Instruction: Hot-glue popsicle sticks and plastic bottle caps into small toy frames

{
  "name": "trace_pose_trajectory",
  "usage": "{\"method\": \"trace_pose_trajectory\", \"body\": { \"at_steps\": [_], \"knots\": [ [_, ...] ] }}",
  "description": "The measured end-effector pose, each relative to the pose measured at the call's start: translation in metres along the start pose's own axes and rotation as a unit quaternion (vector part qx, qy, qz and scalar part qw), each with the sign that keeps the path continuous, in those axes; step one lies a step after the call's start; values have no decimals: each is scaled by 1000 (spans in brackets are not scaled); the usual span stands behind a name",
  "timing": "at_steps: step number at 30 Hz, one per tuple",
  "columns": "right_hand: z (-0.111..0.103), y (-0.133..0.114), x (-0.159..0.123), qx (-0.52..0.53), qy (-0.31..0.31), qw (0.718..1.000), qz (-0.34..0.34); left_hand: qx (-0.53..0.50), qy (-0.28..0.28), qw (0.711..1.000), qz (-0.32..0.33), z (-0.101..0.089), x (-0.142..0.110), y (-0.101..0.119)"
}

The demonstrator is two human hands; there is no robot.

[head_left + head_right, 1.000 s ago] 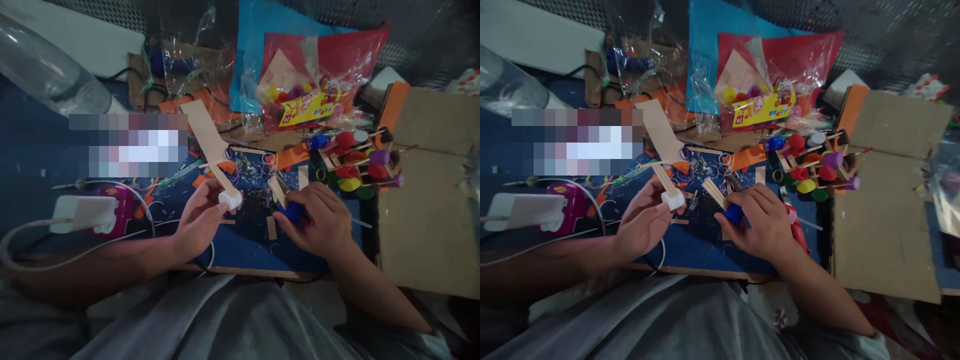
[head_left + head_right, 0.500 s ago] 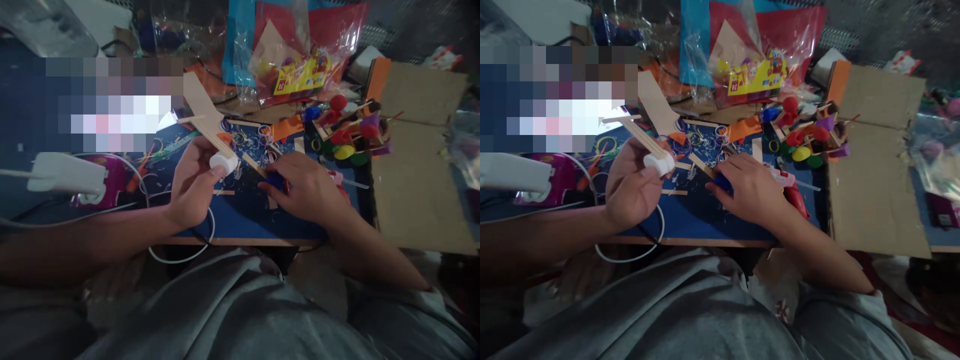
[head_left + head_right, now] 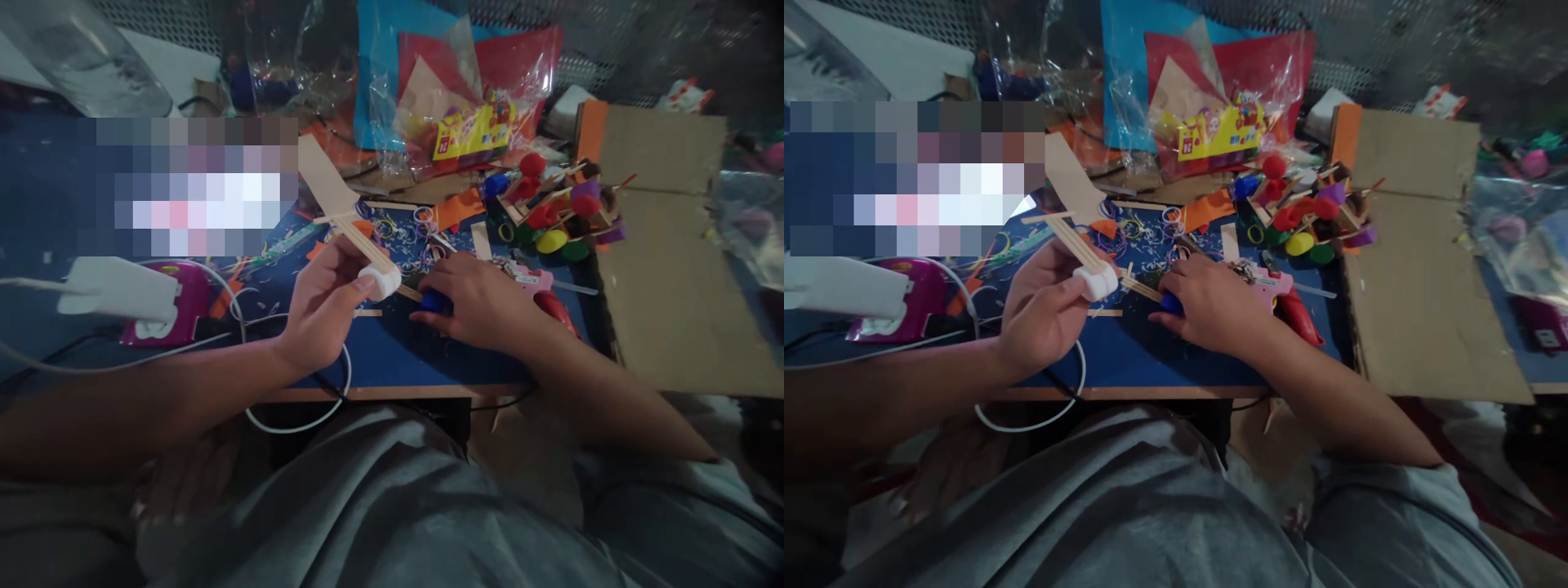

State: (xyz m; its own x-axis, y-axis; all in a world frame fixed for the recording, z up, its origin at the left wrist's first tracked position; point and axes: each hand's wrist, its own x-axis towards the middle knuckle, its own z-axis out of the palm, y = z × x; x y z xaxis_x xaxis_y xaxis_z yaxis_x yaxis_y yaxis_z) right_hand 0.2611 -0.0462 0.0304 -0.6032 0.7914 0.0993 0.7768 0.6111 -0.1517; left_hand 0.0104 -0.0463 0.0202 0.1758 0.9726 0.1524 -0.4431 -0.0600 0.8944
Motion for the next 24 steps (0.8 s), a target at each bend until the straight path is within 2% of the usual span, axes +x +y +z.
{"method": "trace_pose_trajectory", "body": {
  "at_steps": [4, 6, 10, 12, 14, 16, 18, 24],
  "knots": [
    [-12, -2, -3, 68, 83, 994, -14, -9, -14, 1000, -26, 0, -4, 1],
    [-27, -9, -4, 100, 140, 985, -29, -9, -18, 999, -33, 0, -5, 0],
    [-59, -29, -5, 99, 220, 968, -62, -3, -36, 999, -24, -4, -6, -5],
    [-64, -33, -2, 93, 222, 968, -73, -7, -48, 999, -13, -6, -5, -8],
    [-58, -30, 3, 89, 229, 964, -101, -16, -63, 998, 0, -9, -3, -11],
    [-47, -22, 8, 111, 279, 939, -170, -21, -81, 996, 10, -10, -1, -13],
    [-35, -14, 12, 133, 309, 920, -201, -15, -92, 996, 16, -11, 0, -14],
    [-21, -12, 12, 143, 354, 901, -205, 6, -127, 992, 26, -12, -1, -15]
  ]
}}
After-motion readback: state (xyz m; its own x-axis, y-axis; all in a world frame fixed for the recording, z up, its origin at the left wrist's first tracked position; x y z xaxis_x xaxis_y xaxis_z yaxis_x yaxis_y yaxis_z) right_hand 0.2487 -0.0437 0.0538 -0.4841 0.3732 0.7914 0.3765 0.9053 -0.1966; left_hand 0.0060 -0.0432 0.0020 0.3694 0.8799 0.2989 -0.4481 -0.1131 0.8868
